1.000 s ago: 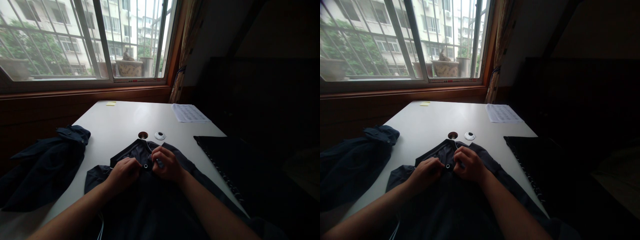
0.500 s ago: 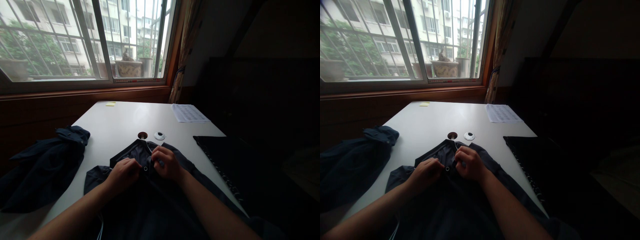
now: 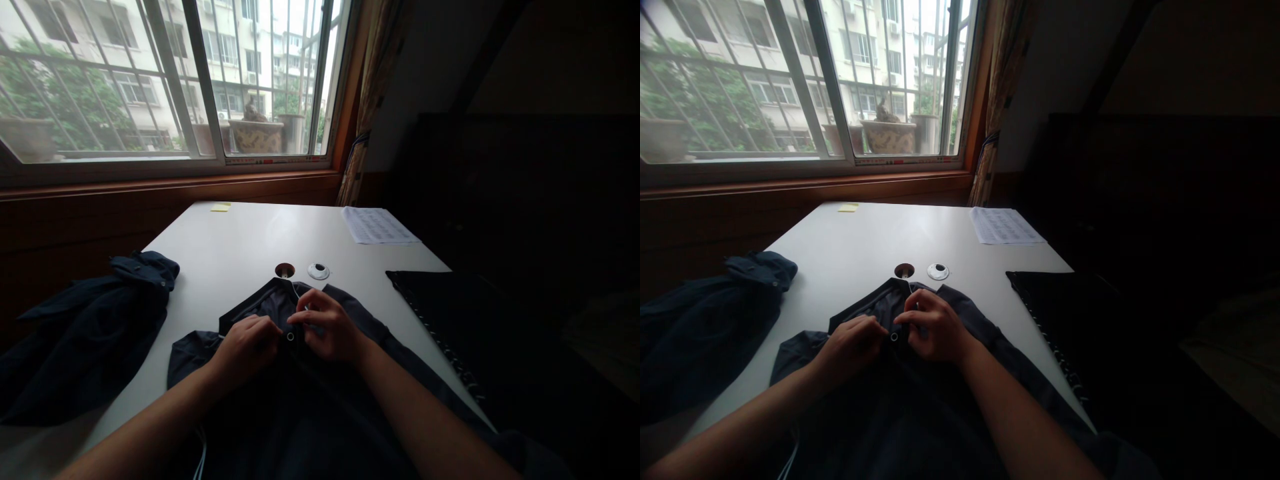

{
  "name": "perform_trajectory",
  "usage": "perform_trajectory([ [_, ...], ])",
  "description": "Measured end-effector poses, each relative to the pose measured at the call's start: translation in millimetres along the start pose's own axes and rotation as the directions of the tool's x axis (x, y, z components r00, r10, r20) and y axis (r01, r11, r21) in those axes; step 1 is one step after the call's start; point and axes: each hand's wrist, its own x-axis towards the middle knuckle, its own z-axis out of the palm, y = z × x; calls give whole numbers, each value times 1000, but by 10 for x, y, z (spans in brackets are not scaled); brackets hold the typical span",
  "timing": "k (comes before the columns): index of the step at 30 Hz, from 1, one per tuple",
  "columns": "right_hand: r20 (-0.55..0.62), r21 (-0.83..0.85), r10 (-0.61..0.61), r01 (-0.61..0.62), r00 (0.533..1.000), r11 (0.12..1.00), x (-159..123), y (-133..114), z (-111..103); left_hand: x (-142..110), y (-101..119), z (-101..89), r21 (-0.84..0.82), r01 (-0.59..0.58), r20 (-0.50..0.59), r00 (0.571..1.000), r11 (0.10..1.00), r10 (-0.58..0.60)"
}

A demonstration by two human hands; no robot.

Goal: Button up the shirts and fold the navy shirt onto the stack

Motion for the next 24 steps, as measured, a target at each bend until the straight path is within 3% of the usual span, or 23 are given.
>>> perform_trajectory([
  [24, 88, 24, 9, -11, 996, 1000, 36, 24, -14, 14, 36, -18, 38, 97, 4, 995, 995, -97],
])
